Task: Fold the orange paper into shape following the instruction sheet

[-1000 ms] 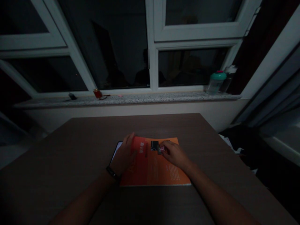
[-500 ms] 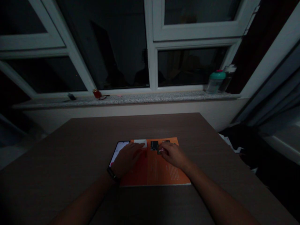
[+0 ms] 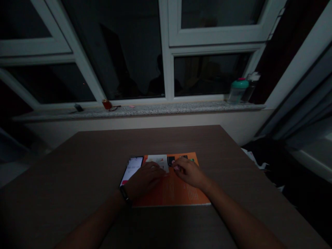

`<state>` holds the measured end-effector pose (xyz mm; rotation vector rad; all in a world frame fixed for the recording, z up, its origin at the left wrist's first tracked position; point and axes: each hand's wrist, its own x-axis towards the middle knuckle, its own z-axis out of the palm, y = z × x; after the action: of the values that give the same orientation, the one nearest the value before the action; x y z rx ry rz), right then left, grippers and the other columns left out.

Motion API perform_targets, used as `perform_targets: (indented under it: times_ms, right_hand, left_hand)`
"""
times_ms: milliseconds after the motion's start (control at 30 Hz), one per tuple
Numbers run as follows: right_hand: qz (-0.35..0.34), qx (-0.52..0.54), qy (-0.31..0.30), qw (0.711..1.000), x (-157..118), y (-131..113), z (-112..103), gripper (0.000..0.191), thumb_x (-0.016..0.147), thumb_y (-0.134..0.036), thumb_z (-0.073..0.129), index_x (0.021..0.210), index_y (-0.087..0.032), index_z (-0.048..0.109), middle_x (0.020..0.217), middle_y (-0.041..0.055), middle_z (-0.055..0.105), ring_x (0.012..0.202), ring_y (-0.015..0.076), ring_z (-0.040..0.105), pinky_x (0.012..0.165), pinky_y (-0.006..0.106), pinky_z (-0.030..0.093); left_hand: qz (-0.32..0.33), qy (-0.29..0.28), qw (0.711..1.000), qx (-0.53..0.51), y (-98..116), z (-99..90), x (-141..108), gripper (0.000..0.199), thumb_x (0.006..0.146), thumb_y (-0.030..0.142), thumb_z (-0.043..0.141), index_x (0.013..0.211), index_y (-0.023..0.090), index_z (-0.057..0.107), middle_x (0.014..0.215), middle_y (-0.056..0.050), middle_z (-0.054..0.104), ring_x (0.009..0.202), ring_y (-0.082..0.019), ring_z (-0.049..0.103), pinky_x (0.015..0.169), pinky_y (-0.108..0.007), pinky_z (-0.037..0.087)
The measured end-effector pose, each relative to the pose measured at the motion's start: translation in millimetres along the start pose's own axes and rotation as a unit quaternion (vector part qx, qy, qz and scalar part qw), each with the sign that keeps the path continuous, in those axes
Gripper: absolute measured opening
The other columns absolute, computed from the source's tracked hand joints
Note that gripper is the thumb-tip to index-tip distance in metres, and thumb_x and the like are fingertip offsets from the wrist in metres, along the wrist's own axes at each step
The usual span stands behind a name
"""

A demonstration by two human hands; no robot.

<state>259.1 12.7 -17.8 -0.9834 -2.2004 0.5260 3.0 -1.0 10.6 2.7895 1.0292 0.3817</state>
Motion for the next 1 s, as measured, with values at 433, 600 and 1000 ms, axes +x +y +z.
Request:
perform_targets:
  times_ms: [433,600,1000]
  right_hand:
    - [-0.056,0.054,-0.064,0.995,-2.0,-3.1,1.0,0.021,0.089,-0.02,0.06,0.109,-0.021,0.067,0.103,0.007,0.068,0.102,0.0207,0.06,0.09,0.035,0.048]
    - [-0.047,0.027,-0.066,0.996,-0.9,-6.0,-4.6,0.012,0.091,-0.022,0.059,0.093,-0.02,0.071,0.09,0.0057,0.065,0.089,0.0185,0.06,0.082,0.032,0.048]
    - [-0.043,0.008,-0.098,0.994,-0.9,-4.9,-13.5,0.011,0.089,-0.022,0.062,0.084,-0.019,0.072,0.086,0.005,0.067,0.083,0.0172,0.061,0.076,0.03,0.046]
  left_hand:
    - [0.089,-0.022,0.993,-0.076,3.8,-5.4,-2.1,0.04,0.099,0.027,0.047,0.138,0.03,0.047,0.135,-0.003,0.057,0.125,-0.023,0.046,0.107,-0.042,0.035]
    - [0.075,0.005,0.993,-0.086,-2.0,-8.7,-1.6,0.036,0.1,0.026,0.045,0.136,0.027,0.049,0.139,-0.004,0.053,0.124,-0.022,0.046,0.107,-0.042,0.035]
    - [0.015,-0.007,0.997,-0.076,-9.7,0.3,-4.6,0.057,0.097,0.026,0.052,0.149,0.03,0.03,0.144,-0.007,0.047,0.13,-0.024,0.045,0.109,-0.044,0.036]
